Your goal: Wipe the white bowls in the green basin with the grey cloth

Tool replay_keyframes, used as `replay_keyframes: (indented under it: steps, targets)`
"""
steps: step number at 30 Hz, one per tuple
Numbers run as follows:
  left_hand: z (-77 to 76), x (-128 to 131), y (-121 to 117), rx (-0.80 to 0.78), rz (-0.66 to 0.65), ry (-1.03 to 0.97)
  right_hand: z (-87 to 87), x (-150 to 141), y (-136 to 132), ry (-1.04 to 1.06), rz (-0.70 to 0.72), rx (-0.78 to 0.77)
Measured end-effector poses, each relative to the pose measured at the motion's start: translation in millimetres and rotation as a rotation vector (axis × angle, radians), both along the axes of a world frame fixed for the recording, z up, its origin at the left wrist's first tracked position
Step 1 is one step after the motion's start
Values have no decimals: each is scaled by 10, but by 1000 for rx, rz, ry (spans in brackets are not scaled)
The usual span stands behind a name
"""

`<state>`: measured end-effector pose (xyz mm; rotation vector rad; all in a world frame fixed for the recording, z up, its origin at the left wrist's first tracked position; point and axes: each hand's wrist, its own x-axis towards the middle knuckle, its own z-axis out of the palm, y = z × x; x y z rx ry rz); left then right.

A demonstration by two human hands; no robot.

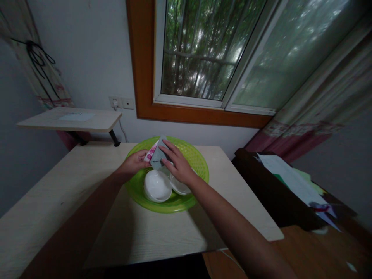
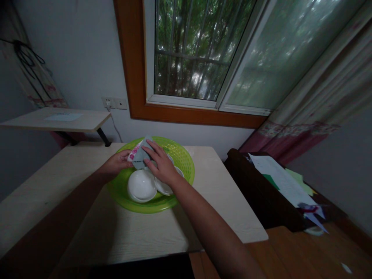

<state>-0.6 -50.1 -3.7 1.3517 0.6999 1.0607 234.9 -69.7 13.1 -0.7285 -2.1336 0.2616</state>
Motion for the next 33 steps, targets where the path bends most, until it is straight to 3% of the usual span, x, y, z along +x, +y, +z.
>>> replay_keyframes:
  steps: [7, 13, 25, 33]
  targets:
    - [-10, -27, -9, -53, 8, 12, -175, 49, 193, 189, -95, -228]
    - [-2, -39, -37, -56, 33, -115, -278, 73, 257, 295, -147, -482]
    - [-8, -60, -12, -94, 70, -299, -299, 43, 239, 301, -72, -574]
    - [-4, -129, 67, -82, 166, -365, -355, 51, 276, 165, -54, -467]
